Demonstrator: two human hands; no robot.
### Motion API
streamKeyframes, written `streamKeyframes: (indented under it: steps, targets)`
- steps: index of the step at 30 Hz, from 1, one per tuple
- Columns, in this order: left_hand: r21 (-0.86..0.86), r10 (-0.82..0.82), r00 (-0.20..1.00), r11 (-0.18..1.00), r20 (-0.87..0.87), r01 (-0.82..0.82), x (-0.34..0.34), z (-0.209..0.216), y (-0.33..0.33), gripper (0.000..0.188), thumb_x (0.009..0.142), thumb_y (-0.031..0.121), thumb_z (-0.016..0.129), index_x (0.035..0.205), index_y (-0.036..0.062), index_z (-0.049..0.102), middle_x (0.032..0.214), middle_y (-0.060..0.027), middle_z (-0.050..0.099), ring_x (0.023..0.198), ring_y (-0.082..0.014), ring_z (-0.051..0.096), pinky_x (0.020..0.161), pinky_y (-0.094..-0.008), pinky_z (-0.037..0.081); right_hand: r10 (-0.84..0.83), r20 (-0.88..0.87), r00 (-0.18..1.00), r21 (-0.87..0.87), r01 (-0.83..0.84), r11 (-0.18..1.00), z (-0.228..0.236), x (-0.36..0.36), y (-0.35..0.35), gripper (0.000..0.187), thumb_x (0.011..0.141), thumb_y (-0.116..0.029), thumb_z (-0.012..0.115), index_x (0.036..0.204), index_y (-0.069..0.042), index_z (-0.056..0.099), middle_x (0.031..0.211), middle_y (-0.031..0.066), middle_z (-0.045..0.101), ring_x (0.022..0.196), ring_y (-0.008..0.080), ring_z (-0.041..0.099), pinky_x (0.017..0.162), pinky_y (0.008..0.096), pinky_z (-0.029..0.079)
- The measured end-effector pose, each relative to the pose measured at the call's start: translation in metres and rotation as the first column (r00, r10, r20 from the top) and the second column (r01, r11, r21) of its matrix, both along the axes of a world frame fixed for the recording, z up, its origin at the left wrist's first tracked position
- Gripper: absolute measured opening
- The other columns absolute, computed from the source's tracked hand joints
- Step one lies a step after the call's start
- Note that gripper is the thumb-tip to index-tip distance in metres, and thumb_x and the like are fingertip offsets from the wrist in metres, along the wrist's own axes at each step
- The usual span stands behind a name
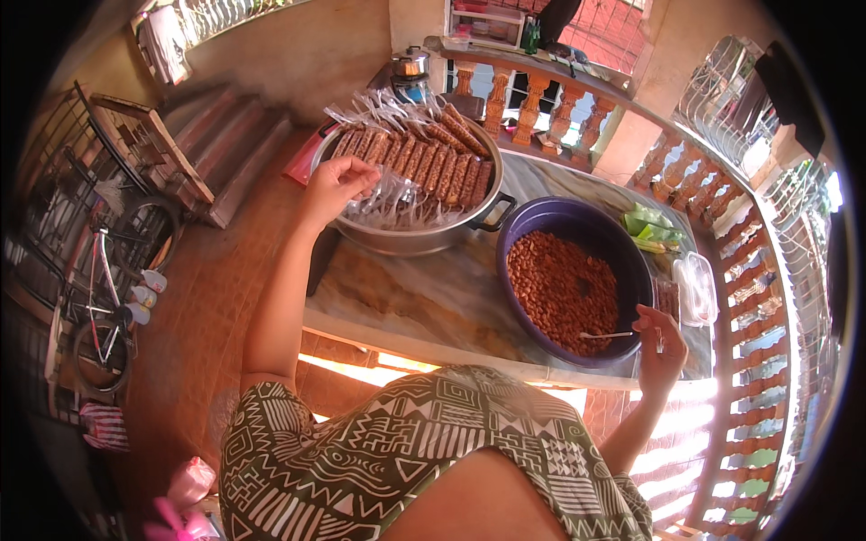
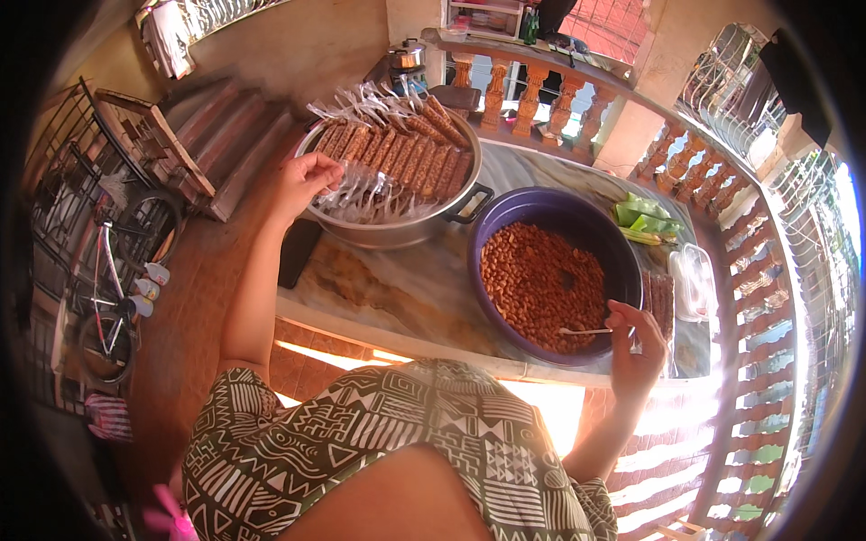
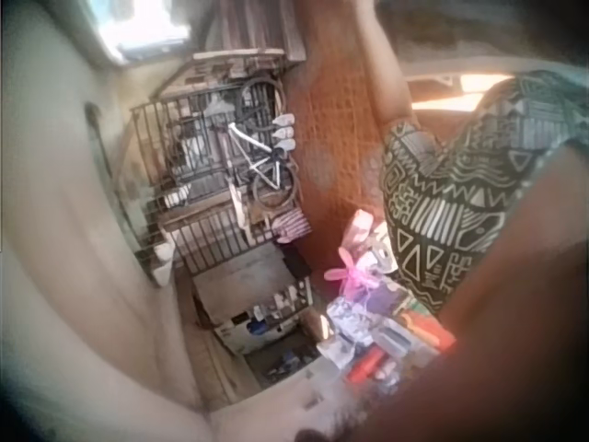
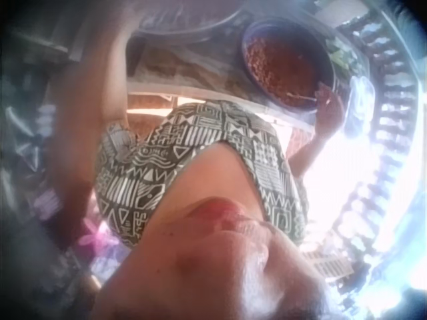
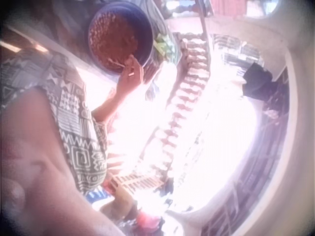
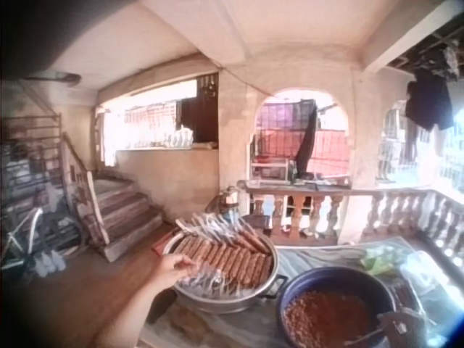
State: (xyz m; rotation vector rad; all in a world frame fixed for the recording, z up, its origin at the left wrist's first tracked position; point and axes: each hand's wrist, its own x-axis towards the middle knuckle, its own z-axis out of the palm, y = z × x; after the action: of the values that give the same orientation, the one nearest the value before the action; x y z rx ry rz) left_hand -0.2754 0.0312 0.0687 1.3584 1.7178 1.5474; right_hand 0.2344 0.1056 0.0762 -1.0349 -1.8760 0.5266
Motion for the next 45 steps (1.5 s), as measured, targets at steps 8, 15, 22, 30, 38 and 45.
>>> streamKeyframes:
  steps: [8,15,22,30,38,45]
  targets:
    - [-0.094,-0.471,0.882,0.879,-0.029,0.467,0.086,0.051,-0.032,0.011,0.091,0.010,0.066,0.094,-0.0007,0.068,0.085,-0.0029,0.068,0.077,-0.0093,0.062,0.071,-0.0252,0.050,0.501,0.038,0.865,0.073,-0.502,0.862,0.027,-0.123,-0.013,0.074,0.070,-0.003,0.077,0.138,-0.008,0.050,0.129,0.0146,0.056,0.122,0.0329,0.048,0.105,0.0418,0.037]
    - [-0.127,-0.487,0.823,0.873,-0.293,0.471,0.144,0.059,-0.068,0.007,0.090,0.003,0.063,0.092,-0.0022,0.067,0.084,-0.0069,0.066,0.080,-0.0112,0.063,0.073,-0.0249,0.050,0.796,-0.187,0.575,-0.296,-0.806,0.513,0.008,-0.173,-0.039,0.057,0.082,-0.006,0.071,0.135,-0.008,0.053,0.106,0.0063,0.067,0.101,0.0196,0.059,0.091,0.0349,0.044]
    - [0.019,-0.318,0.947,0.948,-0.046,0.319,0.144,0.023,-0.090,0.014,0.098,0.008,0.054,0.090,-0.0011,0.062,0.082,-0.0057,0.065,0.072,-0.0107,0.062,0.071,-0.0250,0.050,0.770,-0.221,0.598,-0.403,-0.775,0.486,-0.020,-0.152,-0.037,0.010,0.090,-0.008,0.066,0.096,-0.001,0.070,0.091,0.0025,0.064,0.087,0.0101,0.059,0.079,0.0279,0.048]
    - [0.041,-0.228,0.949,0.974,0.219,0.225,0.139,-0.031,-0.095,0.026,0.105,0.028,0.041,0.097,0.0057,0.052,0.087,-0.0022,0.056,0.069,-0.0091,0.057,0.065,-0.0249,0.047,0.640,-0.269,0.720,-0.365,-0.691,0.624,-0.033,-0.113,-0.025,0.018,0.093,-0.007,0.061,0.108,-0.004,0.070,0.087,0.0012,0.061,0.083,0.0088,0.055,0.075,0.0262,0.045]
    - [0.207,-0.317,0.816,0.947,0.484,0.245,0.170,-0.072,-0.078,0.035,0.100,0.043,0.052,0.092,0.0125,0.036,0.082,0.0010,0.041,0.068,-0.0095,0.052,0.061,-0.0254,0.045,0.629,-0.148,0.763,-0.278,-0.642,0.715,-0.037,-0.111,-0.023,0.011,0.088,-0.005,0.066,0.097,-0.002,0.071,0.087,0.0038,0.063,0.081,0.0113,0.058,0.074,0.0276,0.047]
    - [0.052,-0.106,0.865,0.994,0.490,0.092,0.177,-0.075,-0.070,0.022,0.096,0.014,0.057,0.094,0.0128,0.036,0.093,-0.0035,0.053,0.078,-0.0170,0.066,0.062,-0.0278,0.053,0.579,-0.278,0.767,-0.378,-0.641,0.668,-0.051,-0.106,-0.025,0.013,0.090,-0.007,0.064,0.099,-0.002,0.072,0.087,0.0033,0.065,0.079,0.0119,0.058,0.074,0.0258,0.046]
